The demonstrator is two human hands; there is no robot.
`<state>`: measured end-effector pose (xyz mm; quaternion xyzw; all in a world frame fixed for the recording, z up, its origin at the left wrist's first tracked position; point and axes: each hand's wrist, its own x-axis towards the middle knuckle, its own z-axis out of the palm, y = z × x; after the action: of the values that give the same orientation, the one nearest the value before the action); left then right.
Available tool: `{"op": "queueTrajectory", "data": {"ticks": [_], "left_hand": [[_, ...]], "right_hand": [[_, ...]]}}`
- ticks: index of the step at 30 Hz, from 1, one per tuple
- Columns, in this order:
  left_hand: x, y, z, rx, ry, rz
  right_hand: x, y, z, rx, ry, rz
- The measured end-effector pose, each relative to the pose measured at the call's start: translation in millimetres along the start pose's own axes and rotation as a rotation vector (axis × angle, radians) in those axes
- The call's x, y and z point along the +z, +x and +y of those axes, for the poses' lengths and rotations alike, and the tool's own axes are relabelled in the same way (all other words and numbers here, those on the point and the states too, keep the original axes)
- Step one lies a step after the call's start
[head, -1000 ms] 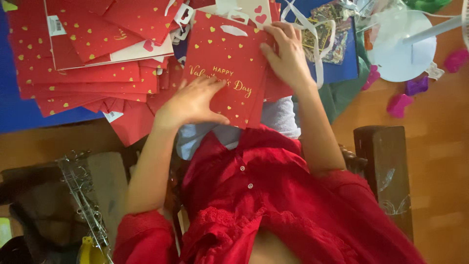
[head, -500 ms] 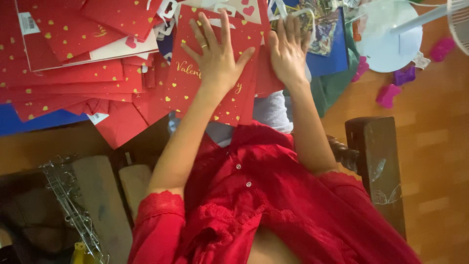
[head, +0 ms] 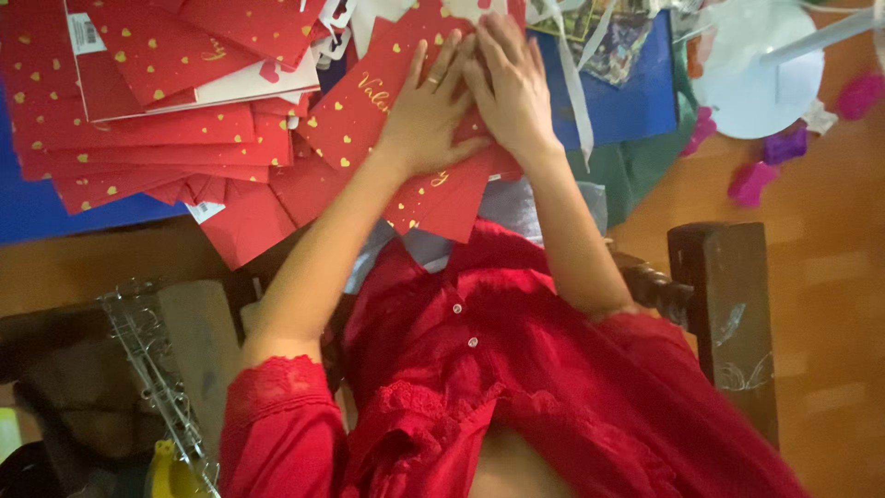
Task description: The person sits at a table with a stack of red Valentine's Day gift bags and removes the white plastic hanger tags from each bag by hand, one at a time, placing each finished bag onto a pile on the table.
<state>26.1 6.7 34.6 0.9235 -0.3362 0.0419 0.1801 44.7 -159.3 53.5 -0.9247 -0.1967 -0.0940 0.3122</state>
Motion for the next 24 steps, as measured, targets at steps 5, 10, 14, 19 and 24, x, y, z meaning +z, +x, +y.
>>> {"op": "queueTrajectory", "data": {"ticks": [5, 10, 14, 19, 24], "left_hand": [[-1.5, -1.4, -5.4, -0.019, -0.057, 0.175], [7.9, 10.2, 10.5, -0.440, -0.283, 0.554], [8.6, 31.3, 16.2, -0.573, -0.136, 0.569], [11.2, 35.6, 21.8, -0.617, -0.089, 0.609], [18.1, 13.3, 20.5, -0.514, -0.282, 0.601]], "right_hand": [[-4.7, -16.9, 0.9, 0.050, 0.075, 0.040], [-0.1, -17.0, 2.7, 0.080, 0.244, 0.126], [6.0, -19.9, 0.1, 0.042, 0.155, 0.176], [1.4, -24.6, 3.5, 0.094, 0.330, 0.172], [-6.2, -29.4, 1.3, 0.008, 0.258, 0.277]]}}
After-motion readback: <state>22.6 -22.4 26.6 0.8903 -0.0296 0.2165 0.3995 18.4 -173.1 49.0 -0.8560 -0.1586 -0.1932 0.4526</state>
